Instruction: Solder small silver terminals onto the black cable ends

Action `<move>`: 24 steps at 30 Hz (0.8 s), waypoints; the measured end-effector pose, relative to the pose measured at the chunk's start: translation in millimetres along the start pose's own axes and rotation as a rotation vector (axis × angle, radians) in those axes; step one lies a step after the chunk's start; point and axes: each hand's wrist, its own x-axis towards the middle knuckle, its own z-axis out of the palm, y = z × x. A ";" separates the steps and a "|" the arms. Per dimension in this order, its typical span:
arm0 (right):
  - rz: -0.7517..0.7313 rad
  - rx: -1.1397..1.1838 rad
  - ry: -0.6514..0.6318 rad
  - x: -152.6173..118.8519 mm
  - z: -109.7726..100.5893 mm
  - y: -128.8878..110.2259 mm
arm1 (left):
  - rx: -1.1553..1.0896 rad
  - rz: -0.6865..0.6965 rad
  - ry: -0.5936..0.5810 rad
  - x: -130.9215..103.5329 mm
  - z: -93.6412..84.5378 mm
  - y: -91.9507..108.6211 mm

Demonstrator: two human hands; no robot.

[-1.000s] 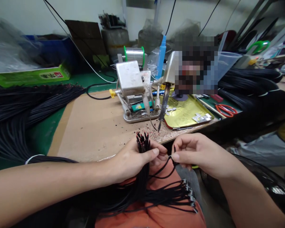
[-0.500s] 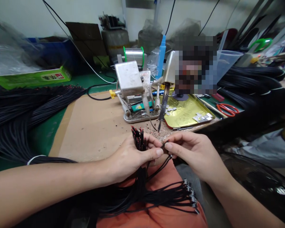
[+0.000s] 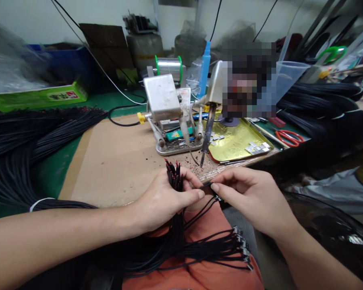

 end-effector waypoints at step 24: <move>-0.391 -0.108 0.109 -9.0 14.7 7.2 | -0.076 -0.049 -0.077 0.4 1.4 -3.3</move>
